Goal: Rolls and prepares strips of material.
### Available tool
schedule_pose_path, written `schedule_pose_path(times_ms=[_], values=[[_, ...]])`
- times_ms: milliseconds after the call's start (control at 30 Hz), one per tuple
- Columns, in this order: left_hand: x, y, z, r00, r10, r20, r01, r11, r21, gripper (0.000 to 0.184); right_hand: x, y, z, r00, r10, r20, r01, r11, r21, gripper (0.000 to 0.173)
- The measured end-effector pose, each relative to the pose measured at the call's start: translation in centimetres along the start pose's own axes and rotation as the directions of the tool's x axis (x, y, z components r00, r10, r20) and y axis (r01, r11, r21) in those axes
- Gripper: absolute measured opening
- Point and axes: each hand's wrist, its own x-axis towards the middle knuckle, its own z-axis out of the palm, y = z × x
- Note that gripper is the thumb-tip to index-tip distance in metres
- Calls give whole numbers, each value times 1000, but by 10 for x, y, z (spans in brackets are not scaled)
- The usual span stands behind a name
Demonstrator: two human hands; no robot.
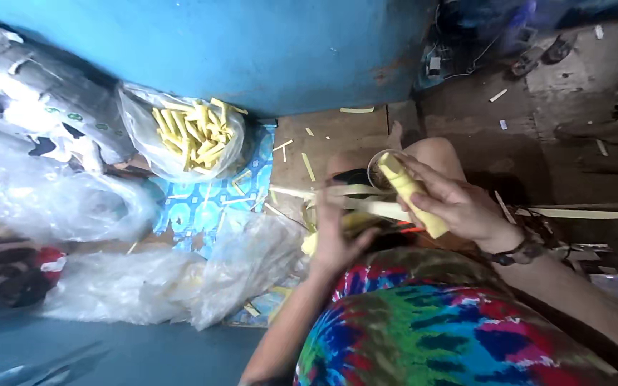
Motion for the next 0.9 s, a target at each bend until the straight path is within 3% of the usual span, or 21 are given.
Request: schedule_pose_path(times_ms=[33,67,100,200,300,400,500,600,667,733,833,900], values=[[9,22,9,986,149,79,-153,987,45,51,5,-5,10,999,-36,6,36,999,-11,60],[22,34,10,968,209,141,-213,977,12,26,7,-13,17,996,-91,-2,90,995,-47,59],[34,38,3,969,183,169,-171,982,-78,18,8,-21,17,985,-169,-19,166,980,-114,58],[63,38,-33,985,-78,157,134,911,-390,17,2,-49,-3,907,-408,-109,342,862,-374,62],[78,49,-61,976,-146,164,215,791,-573,34,3,-54,-17,873,-470,-132,337,777,-532,61],[82,55,-65,974,-109,198,209,763,-612,39,13,-44,-23,902,-375,-214,234,841,-488,61],[79,56,-56,970,-58,235,190,785,-590,19,28,-35,-17,912,-289,-293,203,935,-293,77],[78,57,-42,974,36,223,65,901,-429,15,42,-27,5,941,-233,-246,218,972,-89,84],[76,51,-37,985,134,106,-127,990,-67,15,44,-27,12,954,-197,-225,206,978,17,80],[75,32,-43,982,190,9,-188,962,198,13,41,-27,7,944,-215,-250,225,974,13,78],[63,-12,-87,995,23,-97,12,938,346,18,28,-32,-18,919,-203,-337,221,975,15,81],[44,-55,-135,981,-116,-158,180,856,484,24,14,-38,-41,898,-180,-402,215,976,44,84]])
